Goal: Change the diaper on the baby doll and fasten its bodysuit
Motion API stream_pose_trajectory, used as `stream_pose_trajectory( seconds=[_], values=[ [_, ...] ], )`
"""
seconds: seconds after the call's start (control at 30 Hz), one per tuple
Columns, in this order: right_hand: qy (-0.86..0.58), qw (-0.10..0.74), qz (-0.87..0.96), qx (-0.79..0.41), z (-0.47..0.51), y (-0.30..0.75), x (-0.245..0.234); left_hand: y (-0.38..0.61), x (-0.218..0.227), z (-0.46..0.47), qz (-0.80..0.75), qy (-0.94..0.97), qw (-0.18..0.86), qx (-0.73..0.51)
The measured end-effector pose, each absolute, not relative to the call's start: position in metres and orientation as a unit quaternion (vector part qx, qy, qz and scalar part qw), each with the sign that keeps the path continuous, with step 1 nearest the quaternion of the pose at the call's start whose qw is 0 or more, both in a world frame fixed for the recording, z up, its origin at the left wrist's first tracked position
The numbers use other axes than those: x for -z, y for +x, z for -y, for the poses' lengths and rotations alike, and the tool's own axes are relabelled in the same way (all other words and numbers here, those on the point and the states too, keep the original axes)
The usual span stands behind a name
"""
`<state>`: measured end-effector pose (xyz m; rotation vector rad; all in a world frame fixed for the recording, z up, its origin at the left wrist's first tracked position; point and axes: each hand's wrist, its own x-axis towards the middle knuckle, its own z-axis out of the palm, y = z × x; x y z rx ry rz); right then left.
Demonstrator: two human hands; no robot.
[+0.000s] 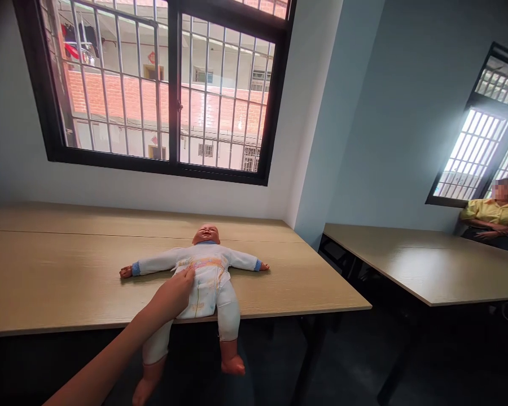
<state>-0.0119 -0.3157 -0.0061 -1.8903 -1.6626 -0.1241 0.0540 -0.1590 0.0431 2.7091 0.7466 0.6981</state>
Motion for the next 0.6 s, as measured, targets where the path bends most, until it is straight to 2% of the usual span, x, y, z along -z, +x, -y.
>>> stream_pose_trajectory(
  seconds=[0.3,0.6],
  values=[
    [-0.696,0.334,0.632,0.064,0.298,0.009,-0.011,0.064,-0.028,0.176,-0.327,0.913,-0.011,-0.242],
    [-0.676,0.368,0.639,0.020,0.308,0.010,0.006,0.062,-0.031,0.180,-0.362,0.902,-0.032,-0.231]
  ],
)
